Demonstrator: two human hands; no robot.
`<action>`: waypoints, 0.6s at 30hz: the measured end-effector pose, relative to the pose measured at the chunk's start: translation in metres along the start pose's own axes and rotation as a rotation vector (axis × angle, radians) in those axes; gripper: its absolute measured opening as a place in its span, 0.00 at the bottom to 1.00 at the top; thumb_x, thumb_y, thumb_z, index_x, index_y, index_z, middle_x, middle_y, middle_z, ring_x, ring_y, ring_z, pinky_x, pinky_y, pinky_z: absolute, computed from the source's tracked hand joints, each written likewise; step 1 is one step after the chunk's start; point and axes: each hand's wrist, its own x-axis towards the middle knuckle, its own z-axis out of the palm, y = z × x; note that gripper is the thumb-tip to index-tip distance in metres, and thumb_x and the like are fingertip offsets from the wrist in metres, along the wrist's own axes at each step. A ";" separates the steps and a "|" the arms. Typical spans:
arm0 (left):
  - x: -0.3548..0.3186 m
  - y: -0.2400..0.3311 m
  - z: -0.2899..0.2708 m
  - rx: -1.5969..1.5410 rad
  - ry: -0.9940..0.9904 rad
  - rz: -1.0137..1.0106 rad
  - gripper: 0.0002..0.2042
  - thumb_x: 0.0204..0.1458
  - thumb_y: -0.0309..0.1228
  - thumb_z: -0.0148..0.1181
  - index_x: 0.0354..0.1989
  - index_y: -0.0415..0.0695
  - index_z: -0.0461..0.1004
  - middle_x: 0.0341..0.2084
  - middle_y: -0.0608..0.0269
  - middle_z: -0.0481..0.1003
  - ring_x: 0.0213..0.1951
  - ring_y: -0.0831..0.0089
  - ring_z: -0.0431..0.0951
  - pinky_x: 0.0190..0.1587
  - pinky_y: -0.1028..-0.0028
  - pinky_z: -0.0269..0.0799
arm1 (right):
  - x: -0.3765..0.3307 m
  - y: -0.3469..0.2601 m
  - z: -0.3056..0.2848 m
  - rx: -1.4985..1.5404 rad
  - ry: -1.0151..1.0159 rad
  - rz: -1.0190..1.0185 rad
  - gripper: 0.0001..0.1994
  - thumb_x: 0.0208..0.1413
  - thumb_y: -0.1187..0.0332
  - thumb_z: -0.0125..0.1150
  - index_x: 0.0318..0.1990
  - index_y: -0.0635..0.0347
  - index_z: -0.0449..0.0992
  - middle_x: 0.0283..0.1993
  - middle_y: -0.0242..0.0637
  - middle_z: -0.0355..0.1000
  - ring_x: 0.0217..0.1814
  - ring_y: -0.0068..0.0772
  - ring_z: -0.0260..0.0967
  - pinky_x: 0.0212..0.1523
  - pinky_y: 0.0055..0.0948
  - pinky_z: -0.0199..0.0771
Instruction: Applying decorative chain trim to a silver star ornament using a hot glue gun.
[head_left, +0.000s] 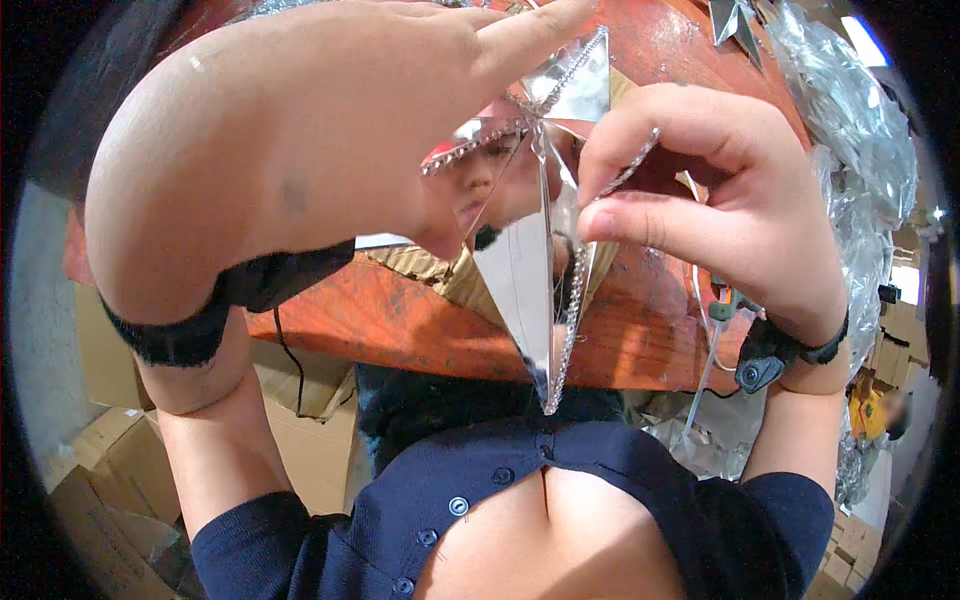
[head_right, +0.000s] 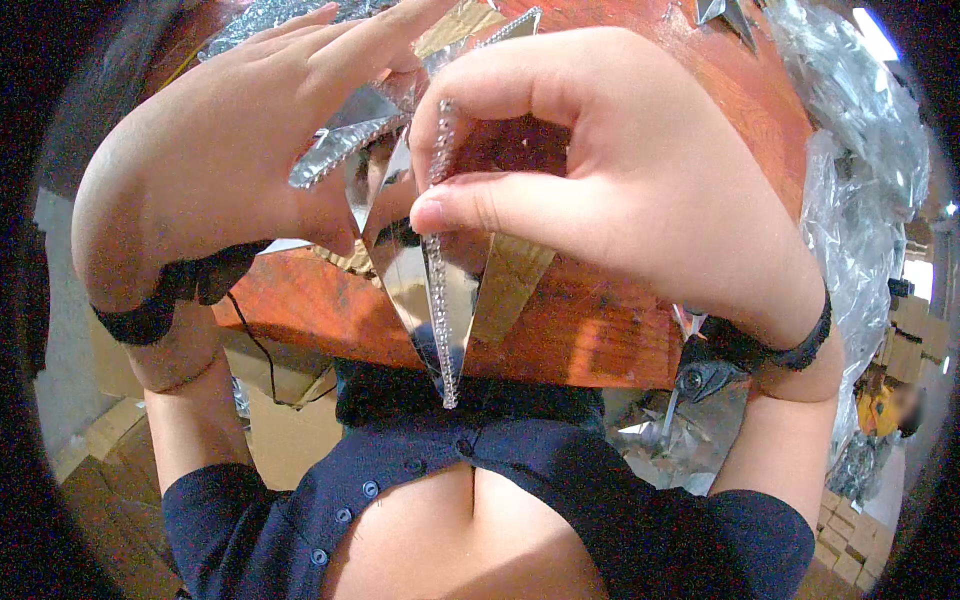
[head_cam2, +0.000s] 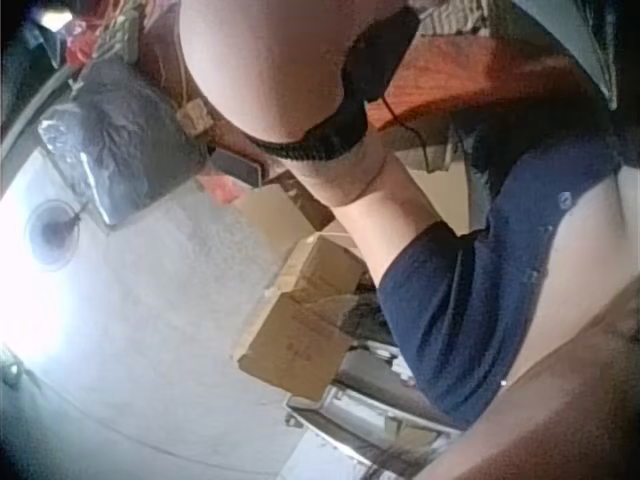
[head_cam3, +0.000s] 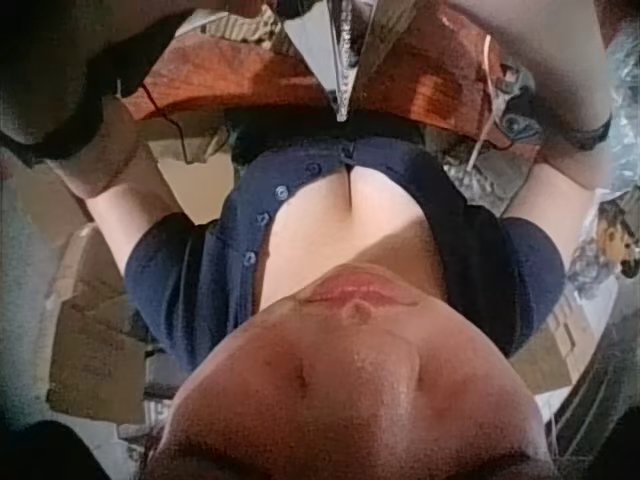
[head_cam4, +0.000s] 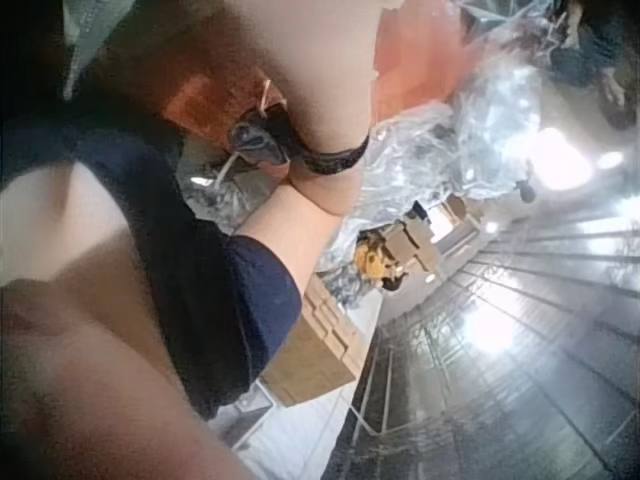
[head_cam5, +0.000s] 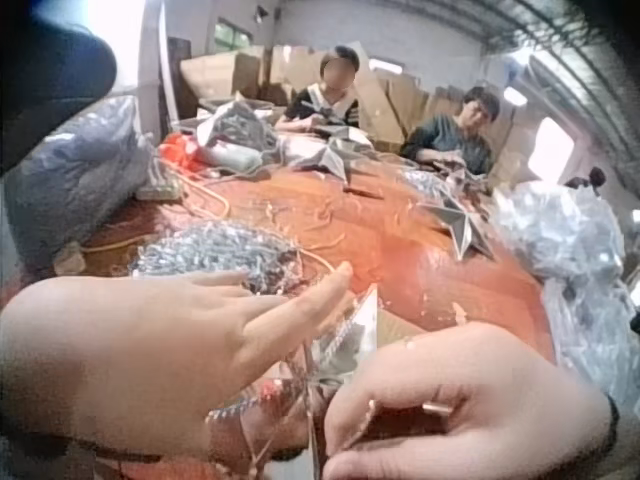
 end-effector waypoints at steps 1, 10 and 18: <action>0.001 0.000 0.000 -0.001 0.000 0.002 0.52 0.54 0.43 0.65 0.69 0.22 0.32 0.53 0.27 0.66 0.56 0.47 0.70 0.57 0.65 0.68 | 0.000 0.001 0.000 0.000 0.001 0.003 0.04 0.50 0.79 0.67 0.32 0.66 0.77 0.32 0.32 0.73 0.35 0.20 0.71 0.36 0.19 0.68; 0.015 -0.011 0.010 -0.032 -0.018 0.025 0.52 0.54 0.43 0.65 0.69 0.23 0.32 0.54 0.27 0.66 0.56 0.47 0.70 0.57 0.65 0.68 | 0.003 0.003 0.007 -0.426 0.100 -0.237 0.08 0.43 0.78 0.71 0.31 0.63 0.77 0.31 0.33 0.72 0.33 0.26 0.68 0.34 0.24 0.64; 0.024 -0.013 0.019 -0.045 -0.038 0.027 0.52 0.54 0.43 0.64 0.69 0.23 0.32 0.54 0.27 0.66 0.57 0.47 0.70 0.58 0.65 0.68 | 0.004 0.010 0.009 -0.651 0.091 -0.338 0.09 0.40 0.77 0.72 0.30 0.60 0.77 0.30 0.33 0.75 0.34 0.33 0.69 0.37 0.30 0.65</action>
